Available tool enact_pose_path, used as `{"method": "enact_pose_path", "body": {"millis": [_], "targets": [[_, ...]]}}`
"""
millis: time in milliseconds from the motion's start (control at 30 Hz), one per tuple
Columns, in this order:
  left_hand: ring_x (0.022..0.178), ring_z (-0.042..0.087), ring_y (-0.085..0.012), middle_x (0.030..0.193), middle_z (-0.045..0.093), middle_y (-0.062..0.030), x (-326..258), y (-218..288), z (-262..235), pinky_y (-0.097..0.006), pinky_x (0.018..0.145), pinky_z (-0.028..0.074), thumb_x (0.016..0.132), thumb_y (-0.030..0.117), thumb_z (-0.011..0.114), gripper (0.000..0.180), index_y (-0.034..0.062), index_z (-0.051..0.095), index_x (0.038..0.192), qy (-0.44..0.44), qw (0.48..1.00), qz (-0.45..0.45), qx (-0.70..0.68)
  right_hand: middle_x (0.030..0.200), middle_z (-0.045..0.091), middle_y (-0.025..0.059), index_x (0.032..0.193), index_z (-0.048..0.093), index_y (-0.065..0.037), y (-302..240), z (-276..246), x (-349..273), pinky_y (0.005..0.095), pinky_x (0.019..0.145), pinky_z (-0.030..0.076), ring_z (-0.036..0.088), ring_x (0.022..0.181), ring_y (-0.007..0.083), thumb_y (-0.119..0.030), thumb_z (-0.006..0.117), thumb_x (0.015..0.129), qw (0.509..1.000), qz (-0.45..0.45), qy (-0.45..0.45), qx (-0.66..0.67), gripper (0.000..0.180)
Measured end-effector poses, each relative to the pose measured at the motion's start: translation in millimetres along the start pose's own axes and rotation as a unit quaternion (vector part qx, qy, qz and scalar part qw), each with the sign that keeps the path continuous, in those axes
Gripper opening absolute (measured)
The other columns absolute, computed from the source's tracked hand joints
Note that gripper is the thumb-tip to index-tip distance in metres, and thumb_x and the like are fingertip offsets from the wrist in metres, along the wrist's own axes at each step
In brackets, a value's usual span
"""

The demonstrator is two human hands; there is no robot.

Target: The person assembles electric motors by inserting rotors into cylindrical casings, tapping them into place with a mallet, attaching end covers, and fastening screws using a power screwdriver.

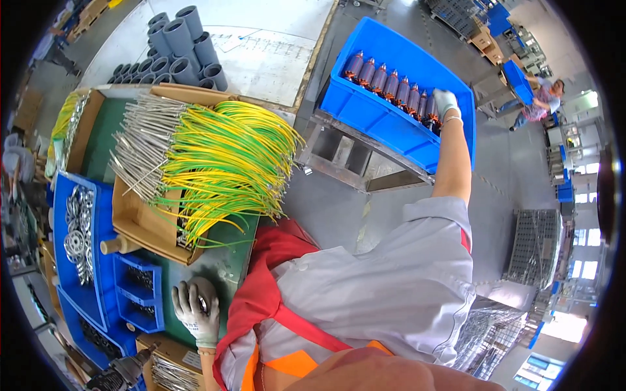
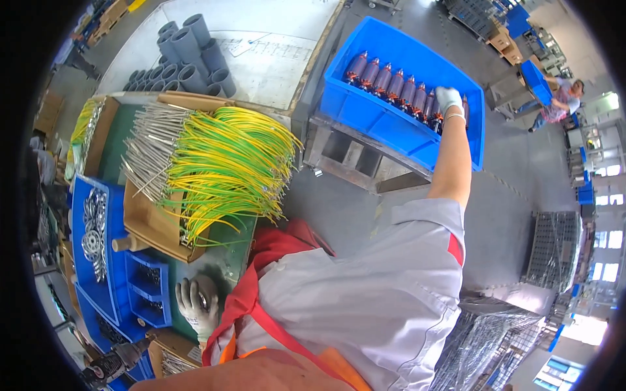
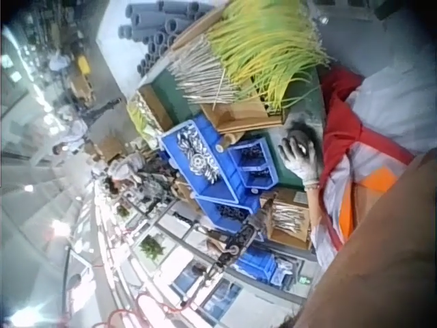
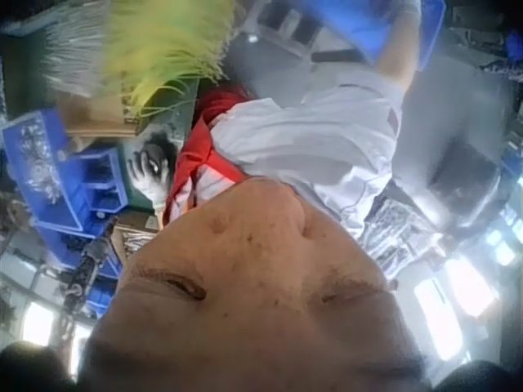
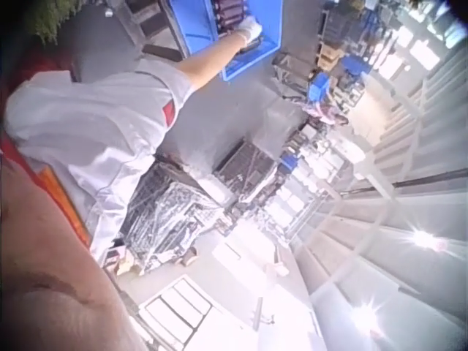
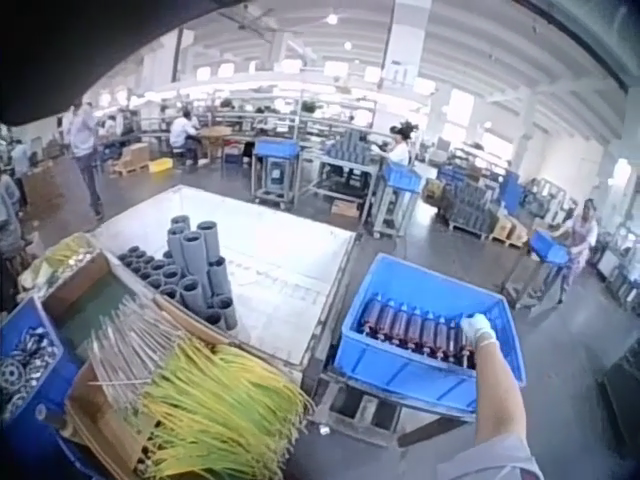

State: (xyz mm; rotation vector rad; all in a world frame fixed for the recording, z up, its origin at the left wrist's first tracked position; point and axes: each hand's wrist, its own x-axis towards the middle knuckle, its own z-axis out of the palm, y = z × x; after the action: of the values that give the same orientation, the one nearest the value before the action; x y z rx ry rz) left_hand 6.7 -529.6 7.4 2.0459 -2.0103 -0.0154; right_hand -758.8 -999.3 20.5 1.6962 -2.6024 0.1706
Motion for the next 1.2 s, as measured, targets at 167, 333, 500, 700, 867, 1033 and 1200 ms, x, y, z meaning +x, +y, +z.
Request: {"method": "enact_pose_path", "body": {"millis": [167,333,500,700,867,1033,1200], "targets": [[0.141,0.028,-0.0497,0.154,0.033,-0.0228,20,6,-4,-0.063,0.11,0.028,0.088,0.057,0.061,0.075,0.0125,0.042,0.145,0.038,0.999,0.014,-0.019,0.131,0.061,0.0229,0.127,0.064,-0.006,102,15,-20,0.0443,0.106,0.039,0.056,0.123,0.0385,-0.044,0.046,0.093,0.948,0.211,-0.235,0.049,0.054],[0.139,0.034,-0.048,0.152,0.037,-0.0246,20,22,-30,-0.06,0.112,0.029,0.092,0.04,0.063,0.065,0.003,0.045,0.143,0.161,0.985,-0.056,0.021,0.131,0.062,0.0179,0.132,0.062,-0.011,2,-31,-72,0.0388,0.107,0.036,0.056,0.12,0.0305,-0.055,0.055,0.091,0.909,0.236,-0.265,0.217,0.061],[0.139,0.036,-0.0463,0.15,0.041,-0.0231,41,32,-30,-0.058,0.113,0.028,0.093,0.026,0.061,0.049,0.002,0.054,0.135,0.16,0.985,-0.043,-0.058,0.089,0.07,0.011,0.107,0.073,-0.008,107,36,-17,0.0421,0.08,0.047,0.062,0.075,0.0249,-0.052,0.063,0.09,0.957,0.135,-0.185,0.176,0.048],[0.136,0.039,-0.0462,0.144,0.048,-0.0211,41,40,-43,-0.06,0.114,0.027,0.094,0.021,0.058,0.038,0.0017,0.059,0.127,0.153,0.987,-0.004,-0.046,0.057,0.052,0.0014,0.071,0.062,-0.013,56,23,-33,0.035,0.043,0.035,0.047,0.045,0.0154,-0.053,0.069,0.087,0.831,0.294,-0.107,0.46,0.044],[0.128,0.05,-0.0422,0.13,0.059,-0.0196,85,72,-53,-0.058,0.112,0.031,0.089,0.021,0.063,0.034,0.0015,0.063,0.118,0.134,0.975,0.087,-0.157,0.059,0.048,-0.0064,0.084,0.062,-0.012,-45,-55,-96,0.0255,0.042,0.03,0.041,0.046,0.0068,-0.042,0.067,0.094,0.808,0.096,-0.068,0.577,0.033],[0.123,0.057,-0.0355,0.126,0.064,-0.0167,122,121,-38,-0.045,0.106,0.043,0.088,0.018,0.069,0.04,0.0023,0.064,0.123,-0.017,0.919,0.038,-0.392,0.058,0.034,-0.0083,0.104,0.057,-0.003,-185,-95,-204,0.0224,0.043,0.02,0.029,0.046,0.0029,-0.032,0.053,0.103,0.736,-0.178,-0.194,0.623,0.029],[0.126,0.052,-0.0229,0.138,0.053,-0.0149,148,147,-23,-0.037,0.108,0.04,0.091,0.018,0.07,0.071,0.0011,0.032,0.149,-0.034,0.625,-0.116,-0.771,0.07,0.05,-0.0074,0.113,0.055,-0.003,-288,-69,-338,0.0205,0.044,0.032,0.042,0.054,0.0017,-0.031,0.061,0.092,0.634,-0.209,-0.497,0.555,0.036]]}}
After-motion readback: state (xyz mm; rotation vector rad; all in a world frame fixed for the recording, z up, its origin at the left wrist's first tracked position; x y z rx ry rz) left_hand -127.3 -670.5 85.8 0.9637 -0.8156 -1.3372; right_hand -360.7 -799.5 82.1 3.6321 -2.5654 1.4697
